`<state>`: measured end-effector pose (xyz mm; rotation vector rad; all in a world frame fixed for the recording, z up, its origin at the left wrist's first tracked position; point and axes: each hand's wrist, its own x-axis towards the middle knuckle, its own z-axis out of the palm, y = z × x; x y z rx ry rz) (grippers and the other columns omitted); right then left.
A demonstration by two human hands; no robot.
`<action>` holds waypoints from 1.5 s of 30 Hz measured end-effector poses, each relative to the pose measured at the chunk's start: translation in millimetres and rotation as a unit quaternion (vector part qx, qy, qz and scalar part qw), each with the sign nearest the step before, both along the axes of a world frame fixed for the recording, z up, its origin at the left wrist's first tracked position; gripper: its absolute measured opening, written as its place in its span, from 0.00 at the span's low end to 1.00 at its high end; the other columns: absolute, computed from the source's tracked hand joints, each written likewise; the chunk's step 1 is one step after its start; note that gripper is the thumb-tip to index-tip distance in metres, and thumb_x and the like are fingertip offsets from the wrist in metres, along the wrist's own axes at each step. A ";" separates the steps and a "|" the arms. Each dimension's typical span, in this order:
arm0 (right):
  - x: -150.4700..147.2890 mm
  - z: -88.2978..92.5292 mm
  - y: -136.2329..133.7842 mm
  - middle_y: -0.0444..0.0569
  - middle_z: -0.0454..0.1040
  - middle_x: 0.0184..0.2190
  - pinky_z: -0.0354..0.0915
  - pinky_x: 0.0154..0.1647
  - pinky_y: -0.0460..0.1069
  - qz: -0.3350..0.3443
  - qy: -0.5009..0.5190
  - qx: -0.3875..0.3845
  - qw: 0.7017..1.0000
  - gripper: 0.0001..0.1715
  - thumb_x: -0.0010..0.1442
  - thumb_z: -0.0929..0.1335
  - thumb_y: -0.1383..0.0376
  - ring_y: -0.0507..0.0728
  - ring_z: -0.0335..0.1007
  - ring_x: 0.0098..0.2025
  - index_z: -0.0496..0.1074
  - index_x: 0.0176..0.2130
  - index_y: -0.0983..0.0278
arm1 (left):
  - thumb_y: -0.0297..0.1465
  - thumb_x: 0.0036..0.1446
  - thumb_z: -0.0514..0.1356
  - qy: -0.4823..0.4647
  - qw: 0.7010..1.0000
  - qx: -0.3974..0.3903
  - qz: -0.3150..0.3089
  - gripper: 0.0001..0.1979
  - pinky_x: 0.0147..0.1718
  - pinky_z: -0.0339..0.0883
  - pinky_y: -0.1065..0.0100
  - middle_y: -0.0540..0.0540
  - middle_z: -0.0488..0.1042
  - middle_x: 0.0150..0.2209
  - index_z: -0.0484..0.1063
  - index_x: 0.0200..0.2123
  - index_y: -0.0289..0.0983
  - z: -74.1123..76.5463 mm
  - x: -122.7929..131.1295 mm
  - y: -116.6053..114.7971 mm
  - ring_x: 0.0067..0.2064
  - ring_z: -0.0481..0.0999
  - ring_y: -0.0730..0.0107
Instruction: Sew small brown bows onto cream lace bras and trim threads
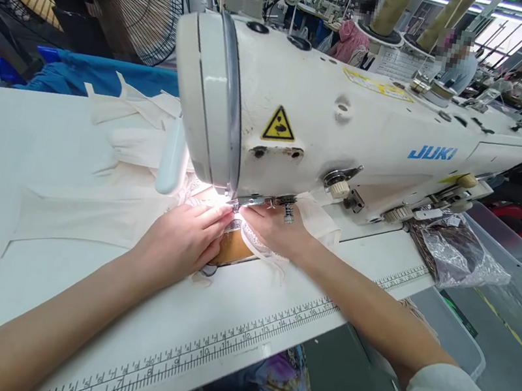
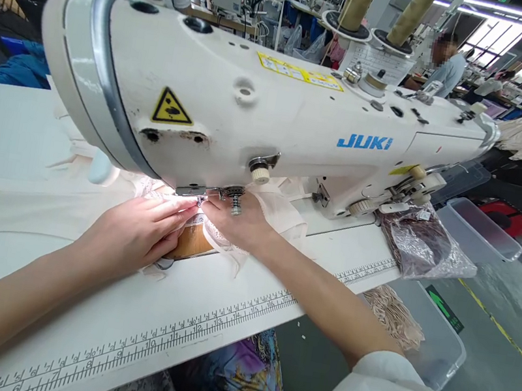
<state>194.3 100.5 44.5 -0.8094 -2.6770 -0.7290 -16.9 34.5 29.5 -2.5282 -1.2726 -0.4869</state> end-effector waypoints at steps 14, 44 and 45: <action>11.2 -11.0 -7.1 0.51 0.75 0.44 0.57 0.43 0.54 0.052 0.021 0.008 0.998 0.18 0.73 0.57 0.68 0.56 0.65 0.43 0.73 0.48 0.66 | 0.28 0.67 0.48 0.007 0.999 0.036 -0.010 0.20 0.41 0.75 0.56 0.40 0.80 0.52 0.75 0.53 0.33 -2.5 -0.2 0.4 0.49 0.80 0.55; 10.3 -15.0 0.8 0.50 0.74 0.42 0.58 0.41 0.54 0.056 -0.005 -0.011 0.998 0.20 0.71 0.56 0.69 0.56 0.64 0.40 0.74 0.44 0.63 | 0.28 0.69 0.47 0.016 0.996 0.082 -0.024 0.19 0.43 0.75 0.57 0.40 0.81 0.51 0.76 0.50 0.30 0.6 1.3 1.8 0.48 0.80 0.57; 10.1 -13.2 0.7 0.50 0.74 0.42 0.57 0.40 0.54 0.056 -0.018 -0.006 0.998 0.20 0.71 0.55 0.71 0.56 0.64 0.40 0.74 0.44 0.63 | 0.29 0.69 0.48 0.013 0.996 0.082 -0.025 0.19 0.44 0.75 0.57 0.39 0.81 0.51 0.76 0.50 0.29 0.6 1.3 1.6 0.48 0.80 0.57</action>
